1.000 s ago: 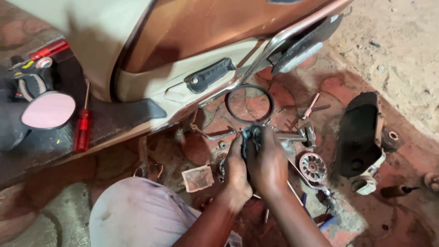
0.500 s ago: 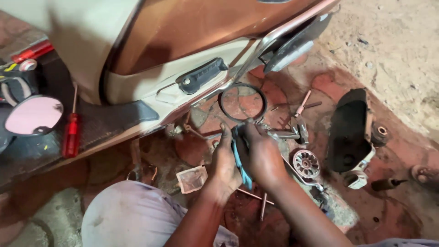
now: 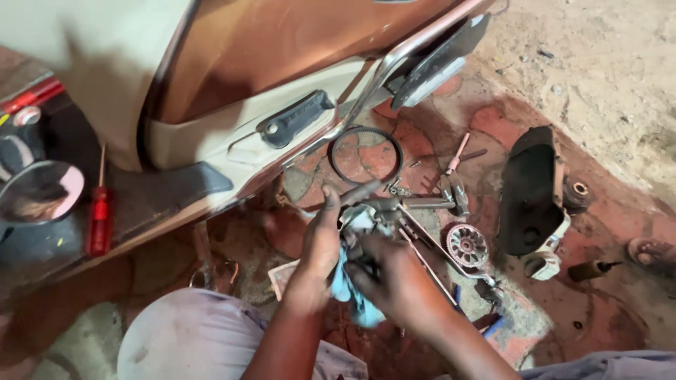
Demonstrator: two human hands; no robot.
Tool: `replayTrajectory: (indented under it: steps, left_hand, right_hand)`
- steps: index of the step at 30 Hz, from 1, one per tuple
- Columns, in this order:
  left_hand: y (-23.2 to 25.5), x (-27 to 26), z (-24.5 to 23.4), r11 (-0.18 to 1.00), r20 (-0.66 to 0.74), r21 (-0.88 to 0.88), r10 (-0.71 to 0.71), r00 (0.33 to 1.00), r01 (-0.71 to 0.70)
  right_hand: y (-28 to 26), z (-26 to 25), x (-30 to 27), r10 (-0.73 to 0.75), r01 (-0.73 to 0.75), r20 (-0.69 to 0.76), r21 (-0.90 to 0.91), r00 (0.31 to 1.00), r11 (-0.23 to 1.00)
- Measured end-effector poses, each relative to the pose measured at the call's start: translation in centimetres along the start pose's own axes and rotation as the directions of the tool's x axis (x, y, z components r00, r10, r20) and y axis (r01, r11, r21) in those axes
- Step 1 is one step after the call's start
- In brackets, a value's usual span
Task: The recorder is repairing or maintaining a scooter engine component, cleaning and reassembling internal parts.
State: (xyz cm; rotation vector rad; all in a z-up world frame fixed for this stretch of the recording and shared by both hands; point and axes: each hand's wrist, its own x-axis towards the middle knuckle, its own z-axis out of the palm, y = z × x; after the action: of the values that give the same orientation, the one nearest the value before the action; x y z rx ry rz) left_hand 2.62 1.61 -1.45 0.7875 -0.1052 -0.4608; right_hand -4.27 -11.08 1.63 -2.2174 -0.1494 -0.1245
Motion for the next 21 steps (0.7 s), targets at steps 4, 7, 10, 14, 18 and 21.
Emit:
replayTrajectory:
  steps: [4, 7, 10, 14, 18, 21]
  left_hand:
    - [-2.8, 0.4, -0.4, 0.979, 0.058, -0.104, -0.169, 0.984, 0.174]
    - [-3.5, 0.5, 0.1, 0.949, -0.069, -0.247, -0.219, 0.973, 0.196]
    - [-4.1, 0.7, 1.3, 0.96, -0.15, -0.243, -0.175, 0.973, 0.135]
    - [-5.6, 0.5, 0.9, 0.983, -0.157, -0.141, 0.097, 0.983, -0.119]
    - [-3.9, 0.1, 1.5, 0.975, -0.198, 0.114, 0.211, 0.957, -0.191]
    - [-3.7, 0.1, 1.1, 0.973, -0.082, 0.057, 0.229, 0.97, -0.225]
  right_hand:
    - [0.8, -0.5, -0.1, -0.136, 0.13, -0.064, -0.099, 0.989, 0.987]
    - [1.0, 0.1, 1.2, -0.286, 0.207, -0.259, -0.294, 0.922, 0.933]
    - [1.3, 0.6, 2.7, -0.292, 0.111, -0.397, -0.419, 0.87, 0.901]
    - [2.1, 2.1, 3.0, -0.052, -0.11, -0.485, -0.299, 0.873, 0.948]
    - [2.1, 2.2, 1.8, 0.05, -0.102, -0.429, -0.098, 0.902, 0.99]
    - [2.7, 1.6, 1.7, 0.152, -0.115, -0.264, 0.152, 0.952, 0.982]
